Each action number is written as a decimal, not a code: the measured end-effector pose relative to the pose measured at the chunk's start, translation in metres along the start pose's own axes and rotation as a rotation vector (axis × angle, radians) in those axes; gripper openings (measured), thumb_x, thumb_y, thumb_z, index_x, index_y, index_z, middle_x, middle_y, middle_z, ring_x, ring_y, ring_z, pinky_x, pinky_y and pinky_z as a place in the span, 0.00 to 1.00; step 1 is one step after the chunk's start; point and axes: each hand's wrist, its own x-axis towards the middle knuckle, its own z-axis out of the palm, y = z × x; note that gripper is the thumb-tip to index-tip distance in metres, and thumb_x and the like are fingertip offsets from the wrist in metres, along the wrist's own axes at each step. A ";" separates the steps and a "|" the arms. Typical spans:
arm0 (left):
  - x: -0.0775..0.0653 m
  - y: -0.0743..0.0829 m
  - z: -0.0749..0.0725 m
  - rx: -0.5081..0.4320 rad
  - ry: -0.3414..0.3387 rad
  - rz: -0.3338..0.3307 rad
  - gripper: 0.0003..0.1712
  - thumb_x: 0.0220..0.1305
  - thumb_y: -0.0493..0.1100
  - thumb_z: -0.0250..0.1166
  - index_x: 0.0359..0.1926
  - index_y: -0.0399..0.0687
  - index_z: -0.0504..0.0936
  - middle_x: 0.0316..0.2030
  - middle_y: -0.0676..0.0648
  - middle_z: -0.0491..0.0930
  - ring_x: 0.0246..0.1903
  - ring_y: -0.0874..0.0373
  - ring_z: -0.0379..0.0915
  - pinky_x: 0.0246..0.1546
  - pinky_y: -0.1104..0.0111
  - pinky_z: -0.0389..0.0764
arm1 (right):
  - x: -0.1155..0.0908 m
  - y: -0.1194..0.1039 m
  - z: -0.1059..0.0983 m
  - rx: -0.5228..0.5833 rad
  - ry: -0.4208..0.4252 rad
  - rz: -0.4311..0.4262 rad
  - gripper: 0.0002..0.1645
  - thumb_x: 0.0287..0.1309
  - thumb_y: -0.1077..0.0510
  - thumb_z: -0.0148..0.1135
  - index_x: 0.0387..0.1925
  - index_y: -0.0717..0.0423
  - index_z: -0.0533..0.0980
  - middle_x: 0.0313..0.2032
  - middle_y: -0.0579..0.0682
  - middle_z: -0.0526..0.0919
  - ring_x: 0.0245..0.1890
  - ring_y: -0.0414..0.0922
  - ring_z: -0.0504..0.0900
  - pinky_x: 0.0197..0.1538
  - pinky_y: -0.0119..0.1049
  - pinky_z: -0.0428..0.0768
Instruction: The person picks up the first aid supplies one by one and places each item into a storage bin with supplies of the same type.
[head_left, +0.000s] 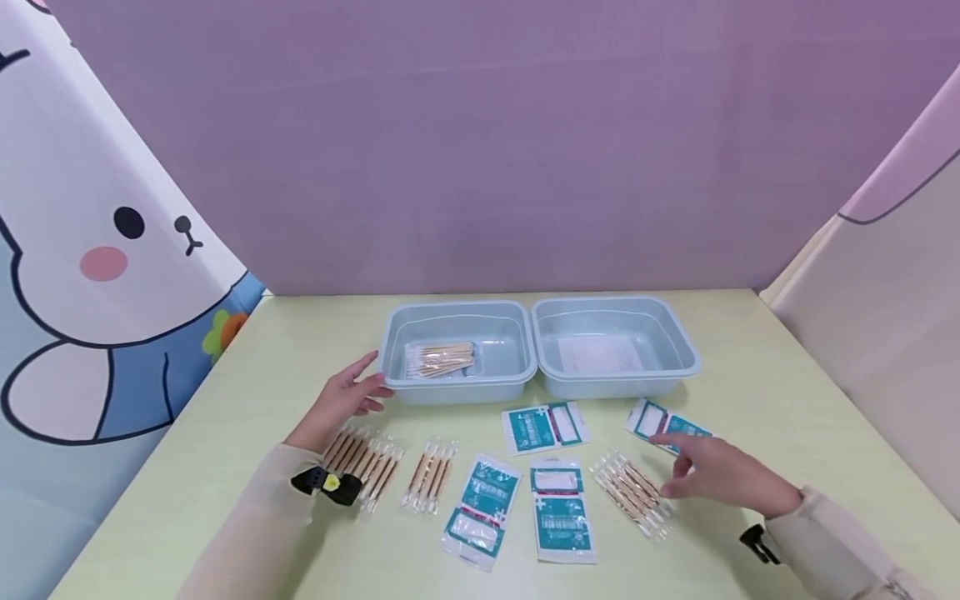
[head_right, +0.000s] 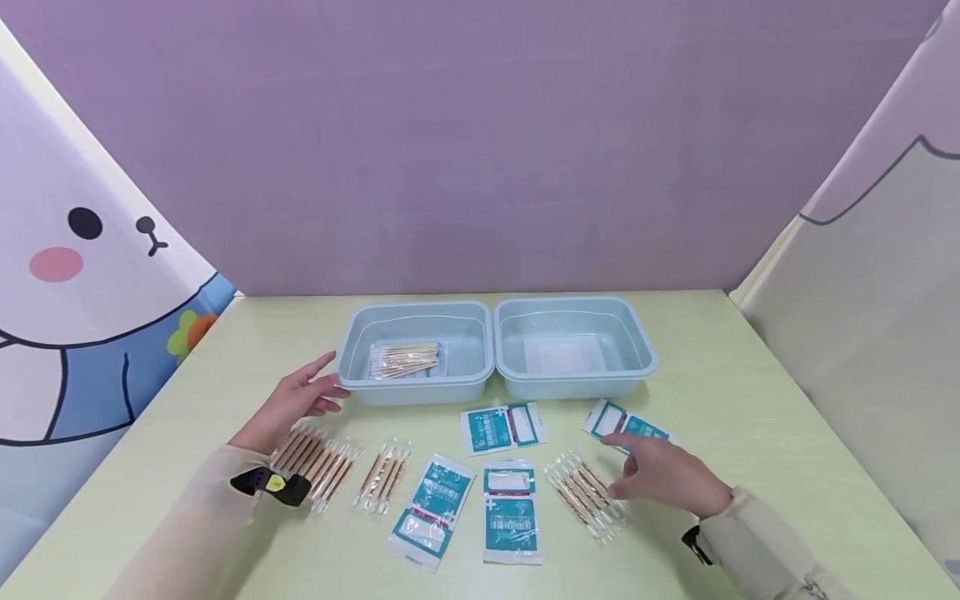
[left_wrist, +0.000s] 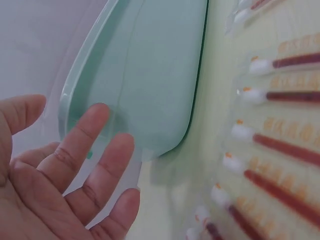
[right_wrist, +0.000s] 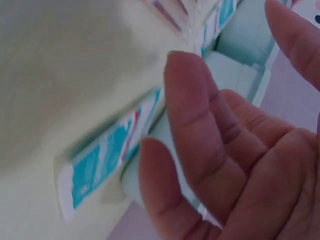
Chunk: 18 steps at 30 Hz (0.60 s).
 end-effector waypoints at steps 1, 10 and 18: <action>0.001 -0.001 0.000 -0.009 0.004 -0.009 0.36 0.72 0.47 0.54 0.74 0.43 0.51 0.38 0.44 0.85 0.33 0.55 0.81 0.42 0.62 0.74 | 0.001 -0.001 0.003 0.007 -0.007 0.025 0.42 0.46 0.56 0.74 0.61 0.68 0.68 0.25 0.45 0.74 0.25 0.42 0.70 0.28 0.35 0.70; 0.006 0.000 0.006 -0.084 0.039 -0.063 0.36 0.71 0.44 0.55 0.74 0.42 0.52 0.31 0.51 0.85 0.27 0.62 0.80 0.38 0.65 0.74 | 0.010 -0.009 0.019 -0.002 -0.023 0.157 0.40 0.42 0.57 0.75 0.59 0.63 0.71 0.24 0.46 0.77 0.25 0.44 0.73 0.29 0.40 0.72; 0.009 0.005 0.008 -0.120 0.085 -0.108 0.36 0.70 0.39 0.56 0.73 0.41 0.53 0.26 0.53 0.84 0.22 0.63 0.78 0.33 0.69 0.76 | 0.015 -0.016 0.031 -0.014 0.003 0.160 0.39 0.39 0.60 0.76 0.57 0.62 0.73 0.21 0.46 0.74 0.21 0.43 0.71 0.26 0.39 0.69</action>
